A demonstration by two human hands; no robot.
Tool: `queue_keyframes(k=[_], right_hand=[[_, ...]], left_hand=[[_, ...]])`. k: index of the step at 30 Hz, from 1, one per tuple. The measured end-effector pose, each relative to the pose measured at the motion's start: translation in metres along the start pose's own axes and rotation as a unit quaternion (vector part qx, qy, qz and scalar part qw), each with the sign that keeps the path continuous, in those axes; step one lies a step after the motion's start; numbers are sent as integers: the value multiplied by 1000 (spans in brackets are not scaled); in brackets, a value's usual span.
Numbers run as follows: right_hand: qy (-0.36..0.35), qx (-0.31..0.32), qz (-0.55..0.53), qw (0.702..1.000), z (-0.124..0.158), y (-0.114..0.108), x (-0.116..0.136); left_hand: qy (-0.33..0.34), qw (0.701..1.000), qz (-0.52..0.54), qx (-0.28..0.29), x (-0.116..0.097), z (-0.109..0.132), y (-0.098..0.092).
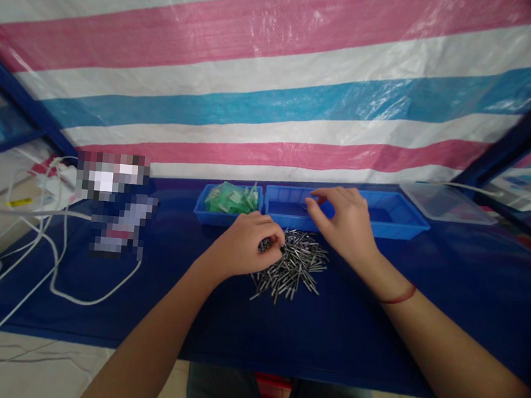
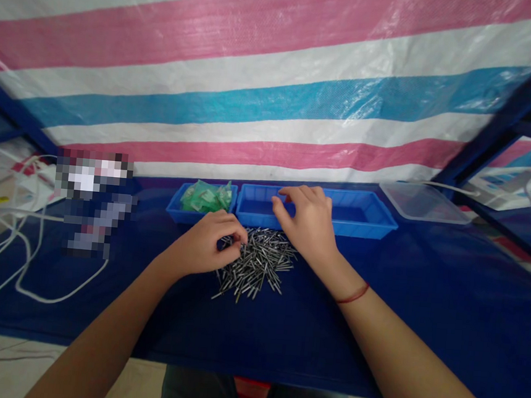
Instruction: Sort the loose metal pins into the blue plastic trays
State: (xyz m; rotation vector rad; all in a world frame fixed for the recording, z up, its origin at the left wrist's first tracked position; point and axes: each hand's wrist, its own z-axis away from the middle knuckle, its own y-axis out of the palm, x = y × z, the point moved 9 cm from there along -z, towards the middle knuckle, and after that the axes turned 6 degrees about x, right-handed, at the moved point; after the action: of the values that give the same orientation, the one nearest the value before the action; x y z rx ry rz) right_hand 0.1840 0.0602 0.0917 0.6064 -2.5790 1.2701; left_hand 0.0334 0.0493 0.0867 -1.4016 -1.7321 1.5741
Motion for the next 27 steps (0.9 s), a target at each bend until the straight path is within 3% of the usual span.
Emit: queue_keyframes(k=[7,12,18,22,27], right_hand=[[-53,17,-49,997,8,-7,25],[-73,36,-66,995,10,-5,35],[-90,108,-136,981,13,3,49],[-17,182,-231,956,15,17,44],[62,236,-362,900,21,36,37]], left_hand=[[-17,992,-95,81,-4,0,23],[-29,989,-113,91,-3,1,29],[-53,997,-50,29,4,-2,19],[-79,994,67,-34,13,-4,9],[-98,982,131,-92,17,-1,2]])
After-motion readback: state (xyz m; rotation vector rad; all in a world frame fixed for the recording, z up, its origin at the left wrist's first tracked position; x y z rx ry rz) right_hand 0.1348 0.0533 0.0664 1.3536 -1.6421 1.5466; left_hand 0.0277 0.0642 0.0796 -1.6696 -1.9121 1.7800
